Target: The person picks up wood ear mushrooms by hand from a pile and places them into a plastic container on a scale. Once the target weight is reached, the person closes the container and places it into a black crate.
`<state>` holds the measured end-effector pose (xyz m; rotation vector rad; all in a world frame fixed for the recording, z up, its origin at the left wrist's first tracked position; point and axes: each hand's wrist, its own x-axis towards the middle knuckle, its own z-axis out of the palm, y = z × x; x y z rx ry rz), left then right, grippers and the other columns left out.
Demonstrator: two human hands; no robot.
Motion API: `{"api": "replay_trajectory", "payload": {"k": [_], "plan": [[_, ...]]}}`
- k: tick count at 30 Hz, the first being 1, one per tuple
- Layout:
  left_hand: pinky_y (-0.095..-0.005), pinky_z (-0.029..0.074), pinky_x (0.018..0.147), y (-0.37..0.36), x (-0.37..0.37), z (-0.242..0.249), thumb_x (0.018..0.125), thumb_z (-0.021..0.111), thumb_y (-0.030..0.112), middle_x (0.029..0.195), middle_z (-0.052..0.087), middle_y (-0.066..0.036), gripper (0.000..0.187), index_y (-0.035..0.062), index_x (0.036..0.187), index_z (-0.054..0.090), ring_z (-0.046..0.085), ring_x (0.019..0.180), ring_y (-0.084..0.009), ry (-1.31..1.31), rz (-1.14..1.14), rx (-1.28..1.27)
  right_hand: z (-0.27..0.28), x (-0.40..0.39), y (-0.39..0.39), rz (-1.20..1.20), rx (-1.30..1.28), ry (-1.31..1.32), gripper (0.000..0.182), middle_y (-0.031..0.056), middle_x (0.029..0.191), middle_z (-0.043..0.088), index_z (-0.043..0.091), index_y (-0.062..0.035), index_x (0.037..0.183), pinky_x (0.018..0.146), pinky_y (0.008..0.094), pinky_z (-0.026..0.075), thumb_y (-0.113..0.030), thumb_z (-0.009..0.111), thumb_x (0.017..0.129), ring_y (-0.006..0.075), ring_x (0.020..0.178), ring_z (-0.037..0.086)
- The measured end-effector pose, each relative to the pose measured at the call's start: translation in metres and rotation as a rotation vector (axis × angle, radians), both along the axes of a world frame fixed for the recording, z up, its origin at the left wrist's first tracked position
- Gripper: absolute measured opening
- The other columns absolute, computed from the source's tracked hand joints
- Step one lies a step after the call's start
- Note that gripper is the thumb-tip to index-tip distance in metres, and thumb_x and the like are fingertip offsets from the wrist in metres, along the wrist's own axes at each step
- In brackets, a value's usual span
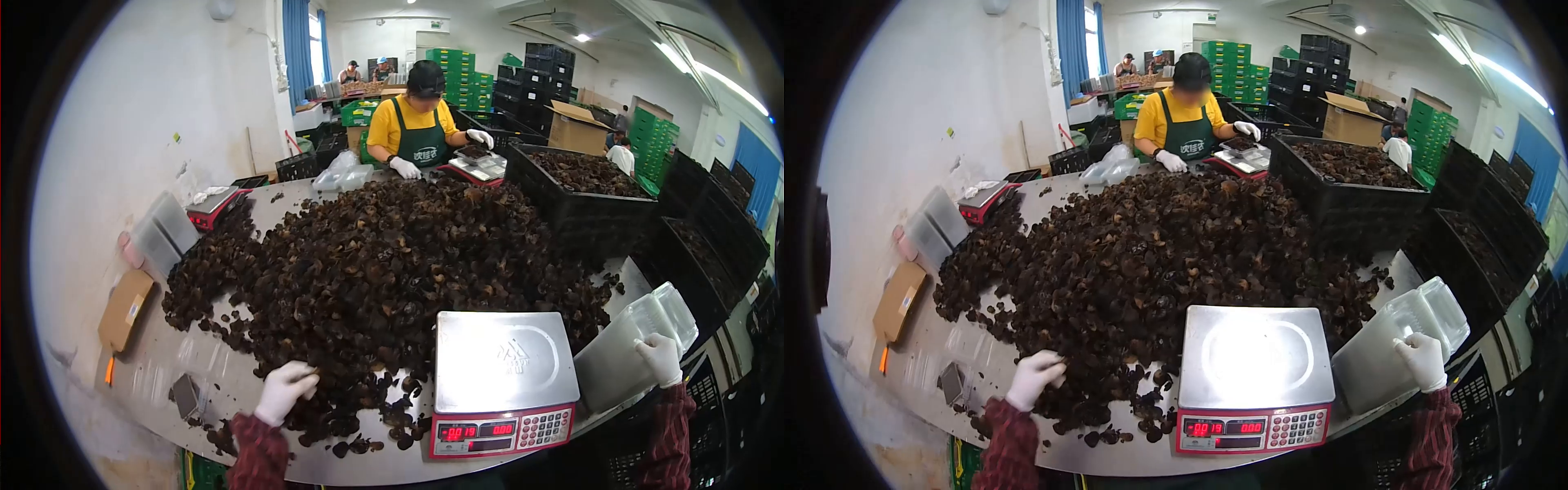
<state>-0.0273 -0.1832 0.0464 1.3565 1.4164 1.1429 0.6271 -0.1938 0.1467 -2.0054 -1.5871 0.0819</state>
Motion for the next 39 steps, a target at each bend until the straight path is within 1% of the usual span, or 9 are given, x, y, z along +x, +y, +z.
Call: {"api": "replay_trajectory", "payload": {"k": [7,12,14,16,18,22,30,35,39], "plan": [[-0.0283,0.057,0.062,-0.236,-0.118,-0.014,0.083,0.064,0.001,0.089,0.062,-0.01,0.013,-0.0096,0.09,0.065,0.065,0.07,-0.0174,0.021,0.386,-0.375,-0.017,0.02,0.004,0.013,0.05,-0.022,0.025,0.0047,0.058,0.053,0.061,0.0037,0.07,0.053,0.0291,0.039,-0.018,0.069,0.082,0.0098,0.055,0.047],[-0.033,0.055,0.065,-0.309,-0.183,-0.123,0.081,0.071,0.018,0.098,0.065,-0.014,0.028,-0.0016,0.1,0.067,0.066,0.074,-0.0205,0.054,0.628,-0.65,-0.026,0.043,0.012,0.056,0.056,-0.096,0.028,0.0049,0.057,0.049,0.059,0.004,0.071,0.052,0.0298,0.036,-0.019,0.066,0.086,0.0089,0.055,0.042],[-0.0404,0.053,0.078,-0.321,-0.205,-0.174,0.076,0.074,0.028,0.101,0.067,-0.016,0.041,0.0046,0.109,0.066,0.066,0.086,-0.03,0.694,0.421,-0.544,-0.024,0.046,0.011,0.042,-0.014,-0.113,0.029,0.0074,0.059,0.047,0.057,0.0042,0.072,0.055,0.0311,0.037,-0.019,0.063,0.089,0.012,0.057,0.043],[-0.0432,0.049,0.086,-0.301,-0.185,-0.164,0.072,0.075,0.034,0.101,0.066,-0.018,0.043,0.0089,0.106,0.069,0.062,0.096,-0.0364,1.087,0.42,-0.44,-0.021,0.048,0.006,0.104,0.003,-0.169,0.028,0.0091,0.061,0.047,0.056,0.0043,0.072,0.056,0.0324,0.037,-0.018,0.062,0.089,0.0146,0.058,0.044],[-0.0414,0.05,0.08,-0.25,-0.154,-0.109,0.074,0.073,0.03,0.09,0.067,-0.017,0.03,0.0048,0.091,0.071,0.064,0.087,-0.0355,0.947,0.357,-0.585,-0.021,0.05,0.0,0.156,0.023,-0.226,0.028,0.0108,0.062,0.046,0.055,0.0045,0.072,0.057,0.0336,0.038,-0.017,0.061,0.089,0.0171,0.059,0.044],[-0.038,0.051,0.078,-0.156,-0.069,-0.037,0.08,0.069,0.02,0.087,0.067,-0.014,0.021,0.0028,0.093,0.07,0.064,0.084,-0.0316,0.664,0.335,-0.015,-0.034,0.075,0.002,0.119,0.005,-0.308,0.023,0.0136,0.064,0.047,0.054,0.0048,0.072,0.059,0.0363,0.04,-0.013,0.062,0.084,0.0217,0.062,0.049],[-0.0577,0.015,0.111,0.01,0.042,-0.068,0.082,0.067,0.041,0.149,0.028,-0.023,0.064,0.0299,0.14,0.045,0.024,0.138,-0.0428,1.007,0.15,0.103,-0.018,0.06,-0.002,-0.094,0.11,-0.259,0.027,0.0036,0.052,0.039,0.052,0.0012,0.064,0.049,0.0317,0.036,-0.011,0.073,0.074,0.0134,0.049,0.038],[-0.0502,0.03,0.105,0.025,0.071,-0.086,0.076,0.073,0.028,0.13,0.052,-0.01,0.047,0.0234,0.121,0.062,0.041,0.125,-0.0374,1.021,-0.05,0.333,0.0,-0.028,-0.024,-0.008,0.558,-0.297,0.021,0.0023,0.069,0.039,0.051,0.0011,0.072,0.061,0.0253,0.035,-0.004,0.066,0.086,0.0111,0.067,0.04],[-0.0459,0.038,0.1,0.004,0.085,-0.08,0.07,0.073,0.016,0.122,0.059,-0.004,0.029,0.0171,0.099,0.071,0.046,0.121,-0.0333,0.879,-0.221,0.519,-0.024,-0.123,-0.027,0.289,0.421,-0.392,0.009,0.0075,0.069,0.046,0.059,-0.0014,0.079,0.057,0.032,0.039,-0.003,0.068,0.08,0.0184,0.064,0.047]]}}
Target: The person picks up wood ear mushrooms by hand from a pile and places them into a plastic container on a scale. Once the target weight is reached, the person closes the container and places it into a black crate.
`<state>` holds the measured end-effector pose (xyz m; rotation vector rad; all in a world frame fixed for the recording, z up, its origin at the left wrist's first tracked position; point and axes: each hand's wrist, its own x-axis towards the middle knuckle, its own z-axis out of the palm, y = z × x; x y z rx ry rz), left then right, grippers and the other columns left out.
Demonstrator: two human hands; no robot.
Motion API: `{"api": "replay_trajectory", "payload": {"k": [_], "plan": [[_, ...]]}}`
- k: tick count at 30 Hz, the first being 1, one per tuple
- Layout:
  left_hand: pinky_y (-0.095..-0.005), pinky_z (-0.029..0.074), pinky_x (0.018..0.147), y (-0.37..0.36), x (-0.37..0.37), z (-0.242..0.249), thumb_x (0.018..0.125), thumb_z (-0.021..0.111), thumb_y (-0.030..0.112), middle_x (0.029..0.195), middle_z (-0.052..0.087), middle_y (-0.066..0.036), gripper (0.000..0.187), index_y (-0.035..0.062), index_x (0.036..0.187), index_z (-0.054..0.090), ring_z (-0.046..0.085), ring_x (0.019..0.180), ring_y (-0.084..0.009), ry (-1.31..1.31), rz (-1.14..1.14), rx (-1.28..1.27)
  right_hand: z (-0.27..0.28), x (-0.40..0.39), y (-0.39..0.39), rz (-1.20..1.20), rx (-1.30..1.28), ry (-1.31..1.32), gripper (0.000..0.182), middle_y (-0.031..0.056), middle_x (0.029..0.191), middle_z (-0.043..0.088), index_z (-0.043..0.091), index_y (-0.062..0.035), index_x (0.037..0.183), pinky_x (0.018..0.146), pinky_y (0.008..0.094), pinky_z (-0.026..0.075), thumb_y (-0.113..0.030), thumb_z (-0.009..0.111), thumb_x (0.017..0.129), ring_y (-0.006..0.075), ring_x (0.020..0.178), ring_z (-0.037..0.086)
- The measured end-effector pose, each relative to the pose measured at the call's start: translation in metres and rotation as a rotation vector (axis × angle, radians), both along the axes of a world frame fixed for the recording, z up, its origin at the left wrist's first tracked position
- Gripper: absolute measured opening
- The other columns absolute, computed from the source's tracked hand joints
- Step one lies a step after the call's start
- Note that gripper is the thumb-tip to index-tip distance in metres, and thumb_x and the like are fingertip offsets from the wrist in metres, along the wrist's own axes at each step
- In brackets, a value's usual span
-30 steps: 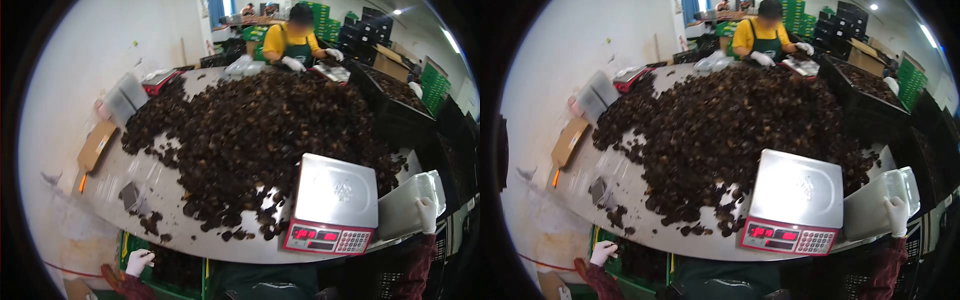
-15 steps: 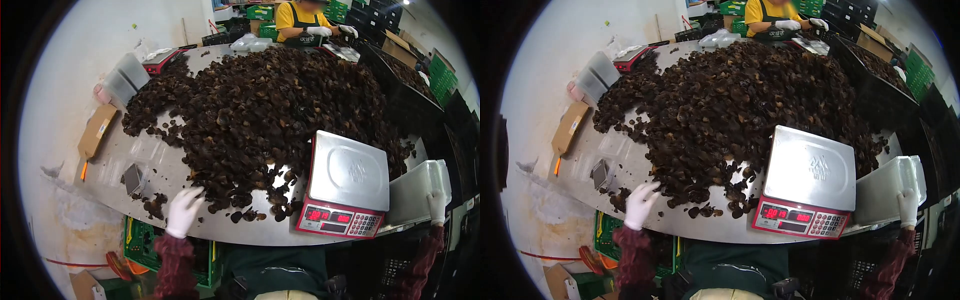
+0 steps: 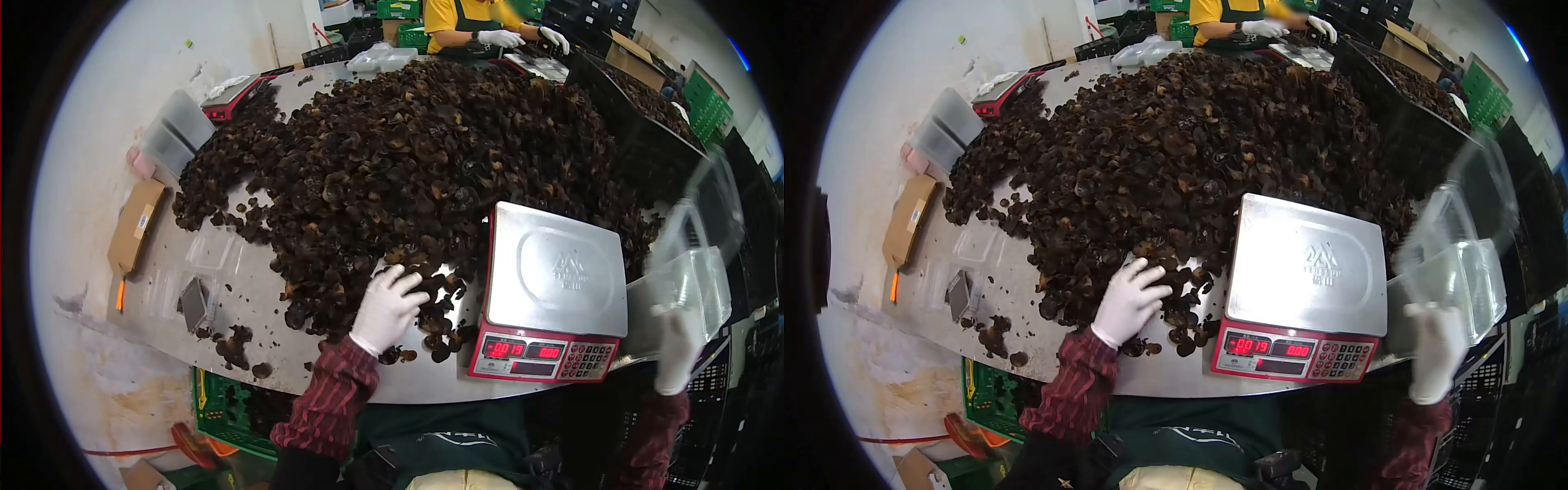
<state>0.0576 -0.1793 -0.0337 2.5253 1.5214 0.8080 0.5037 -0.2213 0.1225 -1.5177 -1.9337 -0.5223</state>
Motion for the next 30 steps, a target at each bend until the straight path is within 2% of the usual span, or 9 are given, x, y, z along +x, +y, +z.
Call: {"api": "replay_trajectory", "payload": {"k": [1,7,11,16,17,18,22,24,30], "plan": [[-0.0463,0.038,0.1,-0.006,0.008,0.002,0.073,0.07,0.015,0.12,0.059,-0.005,0.028,0.0164,0.1,0.07,0.045,0.122,-0.0322,0.026,-0.056,0.031,-0.01,-0.017,0.003,0.011,-0.043,-0.221,0.009,0.0087,0.068,0.048,0.061,-0.0024,0.081,0.055,0.0354,0.04,-0.003,0.069,0.076,0.0217,0.063,0.051],[-0.049,0.036,0.101,-0.063,0.048,-0.019,0.075,0.059,0.007,0.123,0.056,-0.008,0.034,0.0137,0.108,0.064,0.046,0.122,-0.0279,0.16,-0.177,-0.042,-0.069,-0.083,0.029,0.402,-0.281,-0.058,0.017,0.0078,0.066,0.049,0.062,-0.0073,0.081,0.059,0.0395,0.042,-0.005,0.069,0.066,0.0284,0.065,0.053],[-0.046,0.04,0.097,-0.088,0.048,-0.021,0.075,0.061,0.005,0.122,0.056,-0.008,0.033,0.0139,0.106,0.065,0.051,0.116,-0.0266,-0.004,-0.156,-0.057,-0.054,-0.114,0.023,0.108,-0.133,0.02,0.029,0.0085,0.062,0.047,0.063,-0.0041,0.078,0.057,0.0382,0.042,-0.01,0.082,0.057,0.0279,0.062,0.051],[-0.0448,0.04,0.095,-0.084,0.033,-0.019,0.074,0.068,0.01,0.123,0.055,-0.012,0.036,0.0158,0.109,0.067,0.052,0.114,-0.0299,-0.024,0.11,0.119,-0.071,-0.12,-0.013,0.265,-0.098,0.134,0.017,0.0073,0.068,0.055,0.065,-0.0056,0.083,0.052,0.0371,0.04,0.004,0.071,0.07,0.0258,0.057,0.051],[-0.0455,0.037,0.099,-0.077,0.035,-0.008,0.076,0.07,0.014,0.125,0.054,-0.01,0.036,0.0161,0.112,0.067,0.049,0.117,-0.0313,-0.04,0.199,0.08,-0.084,-0.125,-0.019,0.347,-0.237,0.035,0.009,0.0089,0.064,0.055,0.064,-0.0076,0.078,0.049,0.0381,0.039,-0.001,0.068,0.075,0.0262,0.054,0.051],[-0.0458,0.036,0.1,-0.071,0.033,-0.004,0.077,0.07,0.017,0.125,0.055,-0.01,0.035,0.0159,0.112,0.067,0.048,0.118,-0.031,0.004,0.228,0.048,-0.094,-0.133,-0.023,0.461,-0.324,-0.131,0.021,0.007,0.052,0.044,0.061,-0.0072,0.094,0.04,0.0394,0.038,-0.026,0.064,0.085,0.0247,0.043,0.048],[-0.0418,0.04,0.094,-0.05,0.015,-0.006,0.083,0.067,0.02,0.115,0.061,-0.008,0.027,0.0109,0.109,0.067,0.055,0.109,-0.0276,-0.148,0.202,0.092,-0.131,-0.191,-0.044,0.9,-0.707,-0.181,0.027,0.0015,0.047,0.044,0.049,0.0033,0.1,0.041,0.0354,0.044,-0.023,0.05,0.095,0.0219,0.041,0.052],[-0.0373,0.047,0.079,-0.029,0.01,0.01,0.083,0.066,0.013,0.106,0.063,-0.006,0.023,0.0101,0.106,0.066,0.059,0.095,-0.0263,-0.188,0.242,0.167,-0.164,-0.209,-0.054,0.996,-0.617,-0.188,0.028,0.0033,0.056,0.047,0.049,0.0046,0.107,0.044,0.0341,0.044,-0.02,0.051,0.094,0.0199,0.049,0.053],[-0.0377,0.052,0.074,0.071,-0.009,-0.021,0.08,0.064,0.012,0.103,0.064,-0.005,0.034,0.0151,0.113,0.063,0.063,0.088,-0.0281,0.04,0.374,-0.102,-0.207,-0.248,-0.053,0.923,-0.504,-0.045,0.025,0.0048,0.06,0.048,0.052,0.0027,0.105,0.044,0.0339,0.042,-0.018,0.055,0.091,0.0192,0.052,0.053]]}}
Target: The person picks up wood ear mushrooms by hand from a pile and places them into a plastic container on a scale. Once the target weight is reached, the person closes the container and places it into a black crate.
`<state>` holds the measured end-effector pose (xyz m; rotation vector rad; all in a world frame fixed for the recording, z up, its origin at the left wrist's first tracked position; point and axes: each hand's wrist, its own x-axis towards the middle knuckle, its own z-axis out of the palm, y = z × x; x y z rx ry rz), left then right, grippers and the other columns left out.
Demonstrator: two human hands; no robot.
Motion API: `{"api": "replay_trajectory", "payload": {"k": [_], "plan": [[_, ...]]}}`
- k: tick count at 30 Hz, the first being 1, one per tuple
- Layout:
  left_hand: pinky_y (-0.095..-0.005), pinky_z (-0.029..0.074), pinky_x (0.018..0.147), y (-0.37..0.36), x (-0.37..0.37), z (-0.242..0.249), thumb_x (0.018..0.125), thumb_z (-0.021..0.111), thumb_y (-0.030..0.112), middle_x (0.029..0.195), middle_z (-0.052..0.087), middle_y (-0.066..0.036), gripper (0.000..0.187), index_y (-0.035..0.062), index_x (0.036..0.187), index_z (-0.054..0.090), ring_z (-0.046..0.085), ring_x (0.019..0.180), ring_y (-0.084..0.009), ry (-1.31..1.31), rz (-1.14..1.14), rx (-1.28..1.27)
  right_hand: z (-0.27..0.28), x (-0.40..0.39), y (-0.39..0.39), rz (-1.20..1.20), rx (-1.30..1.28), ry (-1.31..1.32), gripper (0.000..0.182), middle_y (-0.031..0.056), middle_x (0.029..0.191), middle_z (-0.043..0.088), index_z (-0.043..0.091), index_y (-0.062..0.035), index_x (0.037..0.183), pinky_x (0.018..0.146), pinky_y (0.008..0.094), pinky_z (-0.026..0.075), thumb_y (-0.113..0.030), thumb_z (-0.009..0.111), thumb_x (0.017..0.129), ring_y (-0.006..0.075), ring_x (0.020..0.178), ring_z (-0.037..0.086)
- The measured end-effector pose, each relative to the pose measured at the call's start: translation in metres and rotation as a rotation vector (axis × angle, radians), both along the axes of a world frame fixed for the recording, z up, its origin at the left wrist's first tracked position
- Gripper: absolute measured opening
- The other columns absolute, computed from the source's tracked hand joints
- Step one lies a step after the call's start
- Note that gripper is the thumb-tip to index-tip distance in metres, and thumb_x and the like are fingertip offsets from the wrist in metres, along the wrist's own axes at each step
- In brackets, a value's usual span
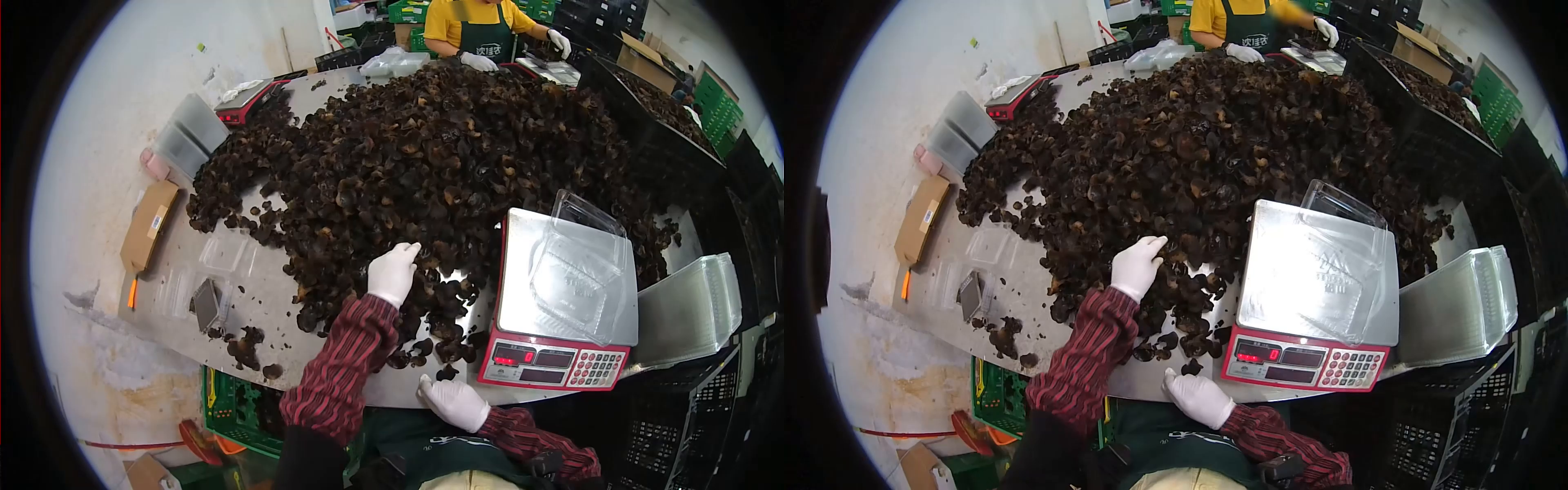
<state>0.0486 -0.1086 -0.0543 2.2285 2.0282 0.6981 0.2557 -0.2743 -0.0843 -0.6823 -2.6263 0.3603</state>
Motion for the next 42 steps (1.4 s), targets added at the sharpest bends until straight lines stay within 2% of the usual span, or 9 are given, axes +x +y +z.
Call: {"api": "replay_trajectory", "payload": {"k": [8,12,17,19,22,25,27,37,42], "plan": [[-0.0369,0.051,0.07,-0.007,-0.008,0.034,0.075,0.059,0.008,0.094,0.063,-0.005,0.035,0.0201,0.107,0.067,0.064,0.083,-0.0267,-0.25,0.041,-0.008,0.001,-0.002,0.0,-0.152,-0.015,0.093,0.017,0.0039,0.057,0.046,0.056,-0.0035,0.097,0.044,0.034,0.042,-0.018,0.061,0.089,0.0197,0.05,0.052],[-0.0228,0.047,0.071,-0.016,-0.03,0.052,0.084,0.063,0.003,0.088,0.061,-0.001,0.022,0.0024,0.105,0.069,0.059,0.082,-0.0094,-1.189,-0.076,-0.117,0.002,-0.002,0.001,-0.157,-0.061,0.114,0.016,0.0038,0.056,0.047,0.057,-0.0047,0.095,0.043,0.0342,0.043,-0.019,0.061,0.089,0.0202,0.05,0.053],[-0.0543,0.047,0.097,0.002,-0.043,0.034,0.086,0.057,0.005,0.106,0.065,-0.013,0.02,0.0041,0.105,0.064,0.06,0.107,-0.0308,-2.18,-0.41,-0.403,0.004,-0.003,0.002,-0.169,-0.073,0.125,0.015,0.0047,0.057,0.048,0.057,-0.0052,0.092,0.043,0.0344,0.043,-0.019,0.061,0.089,0.0206,0.05,0.054],[-0.0428,0.052,0.086,0.003,-0.035,0.042,0.086,0.058,0.008,0.104,0.066,-0.012,0.018,0.0052,0.102,0.065,0.063,0.099,-0.0265,-2.088,-0.334,-0.483,0.004,-0.002,0.002,-0.162,-0.104,0.145,0.014,0.0054,0.056,0.049,0.057,-0.0054,0.088,0.043,0.0347,0.043,-0.019,0.06,0.089,0.0213,0.049,0.054],[-0.0296,0.05,0.07,0.011,-0.004,0.043,0.082,0.065,0.014,0.082,0.065,-0.002,0.013,0.0066,0.093,0.068,0.062,0.074,-0.0163,-0.967,-0.119,-0.365,0.0,-0.003,0.002,-0.167,-0.113,0.169,0.015,0.0062,0.055,0.049,0.056,-0.0055,0.085,0.043,0.0353,0.043,-0.02,0.06,0.09,0.0222,0.048,0.054],[-0.0361,0.051,0.067,0.016,0.02,0.031,0.076,0.068,0.017,0.083,0.061,-0.005,0.016,0.0191,0.092,0.071,0.063,0.082,-0.0224,0.097,-0.174,-0.047,-0.001,-0.003,0.003,-0.152,-0.131,0.198,0.017,0.0068,0.055,0.05,0.055,-0.0057,0.082,0.043,0.0354,0.044,-0.02,0.059,0.091,0.0227,0.048,0.054],[-0.0399,0.052,0.066,0.029,0.022,0.009,0.075,0.066,0.02,0.083,0.06,-0.004,0.008,0.0169,0.082,0.069,0.062,0.084,-0.0239,0.295,-0.222,-0.005,0.002,-0.003,0.003,-0.158,-0.133,0.182,0.017,0.0069,0.056,0.05,0.056,-0.0055,0.083,0.044,0.0354,0.044,-0.02,0.059,0.091,0.0228,0.048,0.055],[-0.0265,0.047,0.069,-0.043,-0.034,0.088,0.086,0.062,0.004,0.098,0.065,-0.007,0.015,0.0002,0.1,0.065,0.058,0.076,-0.0131,-1.072,-0.141,-0.262,0.003,-0.002,0.003,-0.169,-0.192,0.161,0.015,0.0077,0.058,0.052,0.058,-0.0055,0.087,0.045,0.0364,0.045,-0.021,0.06,0.09,0.0243,0.051,0.056],[-0.0254,0.051,0.065,-0.175,-0.119,0.105,0.088,0.058,0.003,0.1,0.066,-0.011,0.009,0.0002,0.096,0.062,0.062,0.075,-0.0139,-1.285,0.161,-0.195,0.004,-0.002,0.002,-0.182,-0.162,0.191,0.014,0.0068,0.058,0.051,0.057,-0.0062,0.085,0.044,0.0372,0.044,-0.019,0.06,0.089,0.0248,0.049,0.055]]}}
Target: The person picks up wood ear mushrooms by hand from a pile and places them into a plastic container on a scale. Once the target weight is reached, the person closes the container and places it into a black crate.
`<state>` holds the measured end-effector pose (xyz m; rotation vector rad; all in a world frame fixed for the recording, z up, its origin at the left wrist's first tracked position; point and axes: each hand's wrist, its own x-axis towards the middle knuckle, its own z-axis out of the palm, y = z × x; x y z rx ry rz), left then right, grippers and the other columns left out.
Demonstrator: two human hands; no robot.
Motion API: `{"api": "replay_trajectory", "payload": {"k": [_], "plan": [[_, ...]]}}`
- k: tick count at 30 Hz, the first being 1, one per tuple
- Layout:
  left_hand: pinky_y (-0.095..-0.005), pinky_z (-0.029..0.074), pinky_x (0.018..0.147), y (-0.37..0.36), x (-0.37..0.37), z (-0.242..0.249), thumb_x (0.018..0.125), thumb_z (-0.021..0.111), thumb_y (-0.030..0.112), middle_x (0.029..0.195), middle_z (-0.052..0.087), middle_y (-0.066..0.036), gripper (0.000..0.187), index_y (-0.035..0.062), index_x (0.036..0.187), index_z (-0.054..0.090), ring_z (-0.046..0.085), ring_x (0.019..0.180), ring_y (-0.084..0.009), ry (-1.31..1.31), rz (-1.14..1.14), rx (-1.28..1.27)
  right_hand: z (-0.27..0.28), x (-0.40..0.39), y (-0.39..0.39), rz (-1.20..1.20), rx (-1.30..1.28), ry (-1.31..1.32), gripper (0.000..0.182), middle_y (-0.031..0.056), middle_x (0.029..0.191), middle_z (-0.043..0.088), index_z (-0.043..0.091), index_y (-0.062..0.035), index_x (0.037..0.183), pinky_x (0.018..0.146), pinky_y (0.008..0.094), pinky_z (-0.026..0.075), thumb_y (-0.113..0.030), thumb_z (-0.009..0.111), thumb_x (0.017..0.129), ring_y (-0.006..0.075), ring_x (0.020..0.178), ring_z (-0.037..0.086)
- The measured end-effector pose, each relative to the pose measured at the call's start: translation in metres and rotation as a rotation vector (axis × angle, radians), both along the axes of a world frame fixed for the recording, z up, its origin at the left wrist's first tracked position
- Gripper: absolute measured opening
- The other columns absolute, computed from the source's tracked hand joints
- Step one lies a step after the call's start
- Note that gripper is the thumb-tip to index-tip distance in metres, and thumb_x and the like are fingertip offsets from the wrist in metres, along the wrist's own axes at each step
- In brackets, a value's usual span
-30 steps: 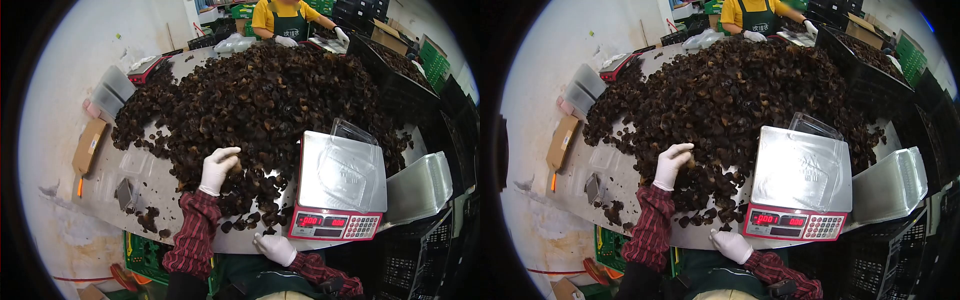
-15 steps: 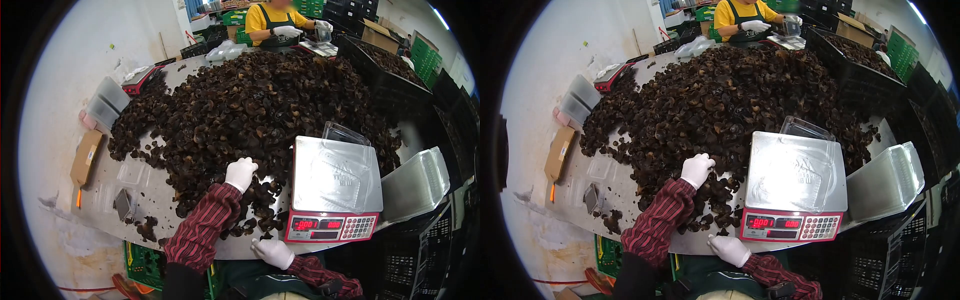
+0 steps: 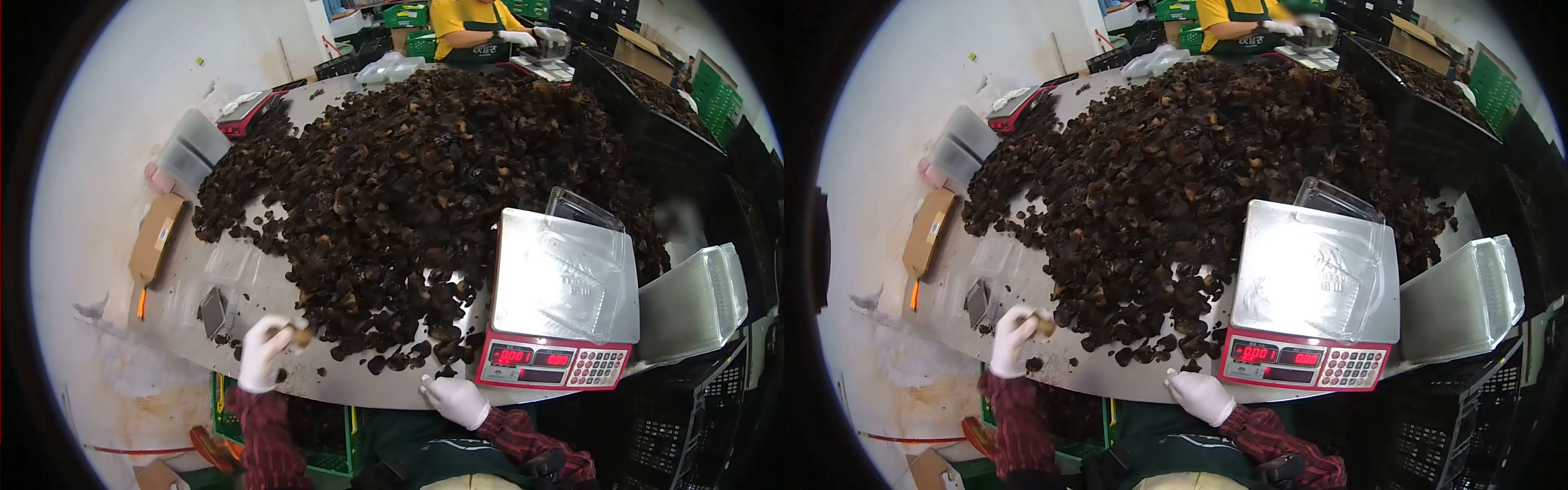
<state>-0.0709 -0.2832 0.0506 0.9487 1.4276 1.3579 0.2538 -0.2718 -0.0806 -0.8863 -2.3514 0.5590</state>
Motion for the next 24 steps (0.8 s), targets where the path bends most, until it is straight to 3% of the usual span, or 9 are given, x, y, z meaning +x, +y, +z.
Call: {"api": "replay_trajectory", "payload": {"k": [3,5,7,11,13,15,19,21,24], "plan": [[-0.0252,0.052,0.061,-0.09,-0.081,-0.036,0.087,0.061,0.004,0.096,0.067,-0.012,0.008,0.0026,0.094,0.062,0.063,0.075,-0.0152,0.169,0.129,-0.16,0.0,-0.001,0.001,0.004,0.018,0.014,0.013,0.0067,0.058,0.051,0.057,-0.0061,0.085,0.043,0.0373,0.043,-0.018,0.06,0.089,0.0247,0.049,0.054],[-0.0315,0.053,0.072,-0.128,-0.112,-0.061,0.081,0.068,0.006,0.098,0.066,-0.012,0.019,0.0034,0.099,0.062,0.064,0.085,-0.0218,0.418,0.239,-0.379,0.0,-0.001,0.002,0.018,0.029,0.016,0.012,0.0066,0.058,0.051,0.057,-0.006,0.085,0.043,0.0372,0.042,-0.017,0.06,0.09,0.0245,0.049,0.054],[-0.04,0.041,0.099,-0.126,-0.079,-0.05,0.07,0.075,0.01,0.121,0.058,-0.017,0.048,0.0052,0.116,0.063,0.053,0.114,-0.0344,1.523,0.225,-0.563,-0.002,-0.001,0.002,0.019,0.012,0.029,0.011,0.0065,0.058,0.051,0.057,-0.0061,0.086,0.043,0.0371,0.042,-0.016,0.059,0.09,0.0243,0.049,0.054],[-0.0412,0.04,0.101,-0.056,-0.024,-0.056,0.072,0.074,0.011,0.126,0.055,-0.019,0.048,0.0083,0.118,0.064,0.05,0.118,-0.0362,1.125,0.194,-0.006,0.001,-0.001,0.0,-0.001,0.067,-0.007,0.011,0.0058,0.058,0.049,0.057,-0.0047,0.09,0.042,0.0364,0.041,-0.015,0.06,0.089,0.0234,0.049,0.053],[-0.0411,0.041,0.101,-0.004,0.032,-0.048,0.073,0.073,0.011,0.127,0.055,-0.018,0.048,0.0095,0.119,0.063,0.051,0.118,-0.0363,1.159,0.017,0.186,0.001,0.0,0.0,-0.017,0.101,-0.018,0.012,0.0056,0.058,0.048,0.057,-0.0041,0.093,0.042,0.036,0.041,-0.015,0.06,0.089,0.0229,0.049,0.053],[-0.0397,0.036,0.105,0.042,0.078,-0.047,0.073,0.073,0.011,0.134,0.05,-0.016,0.052,0.0118,0.124,0.062,0.046,0.124,-0.0344,1.096,-0.139,0.29,-0.003,0.001,-0.001,-0.034,0.132,-0.032,0.014,0.0053,0.058,0.048,0.056,-0.0034,0.095,0.041,0.0357,0.041,-0.015,0.061,0.088,0.0223,0.048,0.052],[-0.0511,0.027,0.107,0.095,0.152,-0.062,0.078,0.069,0.037,0.136,0.047,-0.016,0.054,0.0188,0.127,0.059,0.035,0.13,-0.0395,1.337,-0.169,0.363,-0.008,0.0,-0.003,-0.052,0.159,-0.03,0.017,0.0053,0.058,0.048,0.056,-0.0031,0.099,0.041,0.0359,0.04,-0.015,0.061,0.087,0.0222,0.048,0.052],[-0.0516,0.029,0.104,0.097,0.169,-0.081,0.08,0.065,0.042,0.131,0.05,-0.015,0.051,0.0182,0.124,0.06,0.035,0.129,-0.0376,1.317,-0.29,0.334,-0.009,-0.001,-0.002,-0.042,0.142,-0.039,0.016,0.0058,0.058,0.048,0.057,-0.0038,0.098,0.041,0.0364,0.04,-0.015,0.061,0.087,0.0227,0.049,0.052],[-0.0507,0.03,0.103,0.065,0.176,-0.099,0.082,0.064,0.031,0.127,0.054,-0.01,0.037,0.0145,0.115,0.063,0.042,0.124,-0.0316,1.197,-0.32,0.406,-0.011,0.0,0.0,-0.049,0.02,-0.014,0.01,0.0083,0.059,0.05,0.058,-0.0066,0.091,0.043,0.0391,0.043,-0.016,0.061,0.086,0.0259,0.049,0.054]]}}
